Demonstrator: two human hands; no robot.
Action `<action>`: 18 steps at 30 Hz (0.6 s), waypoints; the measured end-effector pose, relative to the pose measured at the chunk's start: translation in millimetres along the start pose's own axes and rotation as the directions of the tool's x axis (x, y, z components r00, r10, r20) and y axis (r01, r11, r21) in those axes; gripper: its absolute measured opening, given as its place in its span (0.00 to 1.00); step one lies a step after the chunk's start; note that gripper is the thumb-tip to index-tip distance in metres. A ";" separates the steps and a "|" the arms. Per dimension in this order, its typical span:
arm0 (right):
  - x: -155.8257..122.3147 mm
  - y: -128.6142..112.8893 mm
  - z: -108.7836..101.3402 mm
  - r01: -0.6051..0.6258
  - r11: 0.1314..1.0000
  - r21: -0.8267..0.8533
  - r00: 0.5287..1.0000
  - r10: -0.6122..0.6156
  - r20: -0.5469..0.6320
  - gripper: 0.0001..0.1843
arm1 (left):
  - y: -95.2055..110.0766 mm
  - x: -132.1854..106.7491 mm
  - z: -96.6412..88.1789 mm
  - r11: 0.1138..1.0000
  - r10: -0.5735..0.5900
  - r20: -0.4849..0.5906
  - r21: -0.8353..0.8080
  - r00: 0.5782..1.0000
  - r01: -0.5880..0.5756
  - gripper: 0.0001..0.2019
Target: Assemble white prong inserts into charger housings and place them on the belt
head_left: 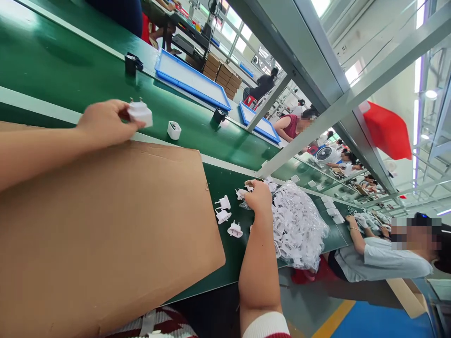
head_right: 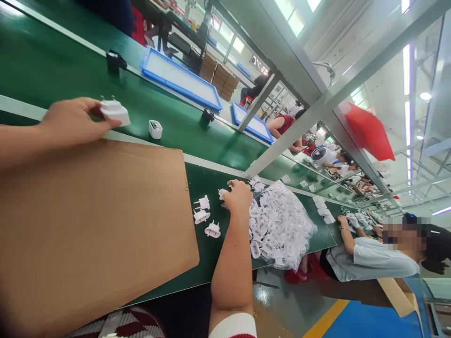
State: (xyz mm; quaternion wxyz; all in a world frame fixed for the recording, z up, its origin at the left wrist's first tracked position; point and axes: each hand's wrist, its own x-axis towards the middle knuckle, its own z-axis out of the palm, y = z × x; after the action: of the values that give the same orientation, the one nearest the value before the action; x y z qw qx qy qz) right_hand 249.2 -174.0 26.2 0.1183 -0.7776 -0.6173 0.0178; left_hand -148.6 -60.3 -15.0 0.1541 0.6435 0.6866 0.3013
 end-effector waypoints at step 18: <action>3.5 -34.5 22.2 -0.273 0.309 0.911 0.961 0.039 0.275 0.09 | 15.7 38.6 30.1 0.965 0.234 0.059 0.104 0.970 -0.239 0.46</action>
State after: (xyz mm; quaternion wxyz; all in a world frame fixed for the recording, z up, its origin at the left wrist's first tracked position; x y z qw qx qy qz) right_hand 213.1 -159.8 12.1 0.4815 -0.6140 -0.4214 0.4622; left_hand -123.0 -16.3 -21.8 0.0971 0.7352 0.6167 0.2641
